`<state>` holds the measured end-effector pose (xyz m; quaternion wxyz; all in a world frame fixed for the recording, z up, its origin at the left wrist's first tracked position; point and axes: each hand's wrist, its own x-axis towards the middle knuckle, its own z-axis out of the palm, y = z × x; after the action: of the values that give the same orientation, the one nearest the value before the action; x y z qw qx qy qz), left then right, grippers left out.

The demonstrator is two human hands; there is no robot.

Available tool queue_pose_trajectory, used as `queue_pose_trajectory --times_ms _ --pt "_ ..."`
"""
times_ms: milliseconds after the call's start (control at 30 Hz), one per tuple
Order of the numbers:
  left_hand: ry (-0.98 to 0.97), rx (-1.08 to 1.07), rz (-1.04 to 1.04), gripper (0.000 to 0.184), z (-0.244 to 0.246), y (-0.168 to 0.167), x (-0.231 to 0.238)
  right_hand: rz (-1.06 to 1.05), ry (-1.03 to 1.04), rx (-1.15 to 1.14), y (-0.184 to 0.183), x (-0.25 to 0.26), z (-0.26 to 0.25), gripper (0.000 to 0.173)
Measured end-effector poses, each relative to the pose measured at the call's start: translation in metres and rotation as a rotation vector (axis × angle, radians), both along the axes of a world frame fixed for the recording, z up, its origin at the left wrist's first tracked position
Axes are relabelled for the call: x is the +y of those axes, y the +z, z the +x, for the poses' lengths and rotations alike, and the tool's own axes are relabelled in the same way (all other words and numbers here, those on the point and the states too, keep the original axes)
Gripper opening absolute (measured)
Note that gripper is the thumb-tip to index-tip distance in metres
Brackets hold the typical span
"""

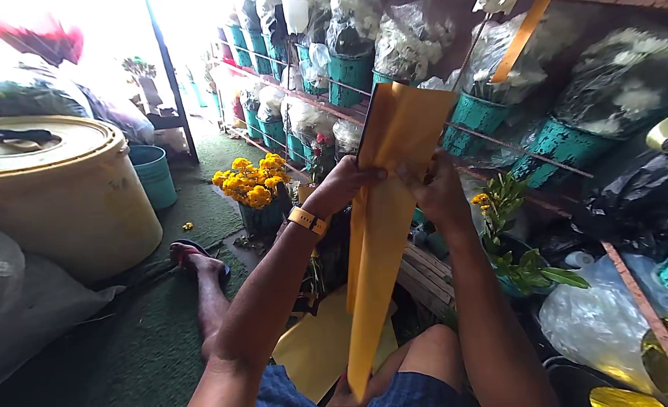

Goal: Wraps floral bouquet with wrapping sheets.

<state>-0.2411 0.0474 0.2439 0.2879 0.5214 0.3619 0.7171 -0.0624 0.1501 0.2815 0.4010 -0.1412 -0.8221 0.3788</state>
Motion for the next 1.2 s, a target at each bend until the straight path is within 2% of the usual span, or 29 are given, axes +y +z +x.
queue_pose_trajectory --times_ms 67,100,167,233,333,433,500,633,767,800,900,967,1200 --pt "-0.038 0.031 -0.062 0.016 0.001 0.001 -0.003 -0.116 0.070 0.116 0.013 0.011 -0.005 0.076" --pt "-0.055 0.050 -0.090 0.016 0.003 0.001 -0.004 -0.226 0.178 0.165 0.021 0.014 -0.007 0.076" --pt "-0.078 0.089 -0.137 0.013 0.005 0.002 -0.007 -0.388 0.303 0.226 0.032 0.016 -0.014 0.059" --pt "-0.087 0.116 -0.166 0.013 0.006 0.004 -0.011 -0.353 0.306 0.238 0.039 0.016 -0.020 0.050" --pt "-0.070 0.124 -0.148 0.017 0.003 -0.002 -0.024 -0.255 0.245 0.257 0.041 0.012 -0.030 0.048" --pt "-0.050 0.104 -0.142 0.026 0.014 -0.032 -0.049 -0.230 0.202 0.318 0.035 0.008 -0.038 0.048" --pt "-0.094 0.028 -0.180 0.030 0.015 -0.064 -0.047 -0.233 0.180 0.340 0.033 0.009 -0.043 0.052" --pt "0.023 -0.071 -0.181 0.016 0.020 -0.109 -0.053 -0.193 0.155 0.325 0.025 0.014 -0.056 0.055" --pt "0.085 -0.082 -0.186 0.013 0.008 -0.116 -0.077 -0.136 0.311 0.335 0.012 0.016 -0.077 0.068" --pt "0.093 -0.082 -0.196 0.012 0.003 -0.115 -0.083 -0.154 0.359 0.341 0.009 0.014 -0.082 0.065" --pt "0.097 -0.079 -0.233 0.013 -0.013 -0.120 -0.101 -0.199 0.556 0.361 0.000 0.012 -0.095 0.032" --pt "0.114 -0.081 -0.278 0.014 -0.019 -0.124 -0.112 -0.232 0.633 0.329 -0.001 0.010 -0.104 0.019" --pt "0.233 -0.126 -0.314 0.013 -0.027 -0.127 -0.143 -0.232 0.622 0.307 -0.010 -0.005 -0.142 0.018"
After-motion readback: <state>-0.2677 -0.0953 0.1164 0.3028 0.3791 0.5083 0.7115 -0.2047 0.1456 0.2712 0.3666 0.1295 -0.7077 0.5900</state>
